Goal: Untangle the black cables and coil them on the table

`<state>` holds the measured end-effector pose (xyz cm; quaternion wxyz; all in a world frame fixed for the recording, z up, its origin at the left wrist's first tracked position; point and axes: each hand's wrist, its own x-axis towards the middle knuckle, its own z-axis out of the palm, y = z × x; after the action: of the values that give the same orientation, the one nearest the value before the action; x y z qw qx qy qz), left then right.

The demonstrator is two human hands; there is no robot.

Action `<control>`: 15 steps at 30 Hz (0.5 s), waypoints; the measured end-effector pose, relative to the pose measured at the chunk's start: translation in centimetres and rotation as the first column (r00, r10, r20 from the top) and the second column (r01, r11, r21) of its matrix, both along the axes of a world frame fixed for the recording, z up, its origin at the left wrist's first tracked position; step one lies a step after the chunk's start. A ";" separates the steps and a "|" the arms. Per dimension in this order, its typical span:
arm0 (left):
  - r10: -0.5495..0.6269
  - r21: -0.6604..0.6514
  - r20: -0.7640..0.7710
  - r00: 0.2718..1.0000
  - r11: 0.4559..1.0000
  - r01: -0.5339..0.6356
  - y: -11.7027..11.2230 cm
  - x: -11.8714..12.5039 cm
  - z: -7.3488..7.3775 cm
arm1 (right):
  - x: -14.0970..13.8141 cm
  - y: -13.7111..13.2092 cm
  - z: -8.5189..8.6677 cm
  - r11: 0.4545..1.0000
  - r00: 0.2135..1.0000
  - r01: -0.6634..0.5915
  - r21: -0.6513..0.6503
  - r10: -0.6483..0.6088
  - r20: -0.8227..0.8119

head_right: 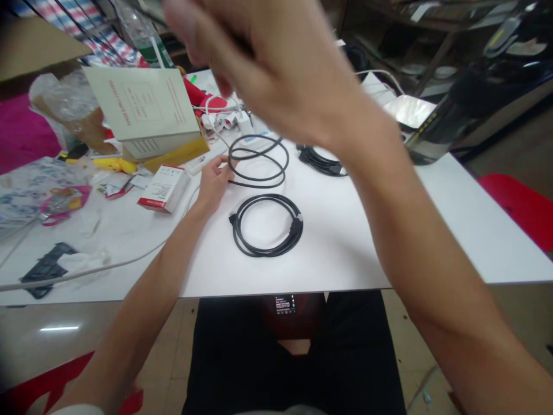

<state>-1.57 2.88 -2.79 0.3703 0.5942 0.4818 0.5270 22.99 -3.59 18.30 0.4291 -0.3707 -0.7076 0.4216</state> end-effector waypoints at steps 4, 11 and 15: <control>-0.020 0.022 0.022 1.000 1.000 0.020 0.1 0.2 -0.2 | -0.9 1.1 -7.2 0.786 0.759 -0.282 0.550 -0.168 0.629; -0.044 0.036 -0.033 0.999 0.998 0.045 -0.2 0.4 -0.1 | 0.2 2.3 -18.1 0.852 0.742 -0.307 0.424 -0.064 0.667; -0.030 0.040 -0.053 0.998 0.999 0.033 -0.2 0.5 0.0 | -0.3 1.7 -18.7 0.901 0.786 -0.250 0.354 -0.025 0.618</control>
<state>-1.10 2.69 -2.84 0.3536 0.6227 0.4710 0.5151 22.72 -1.88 -0.35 0.2207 -0.3419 -0.9021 0.1439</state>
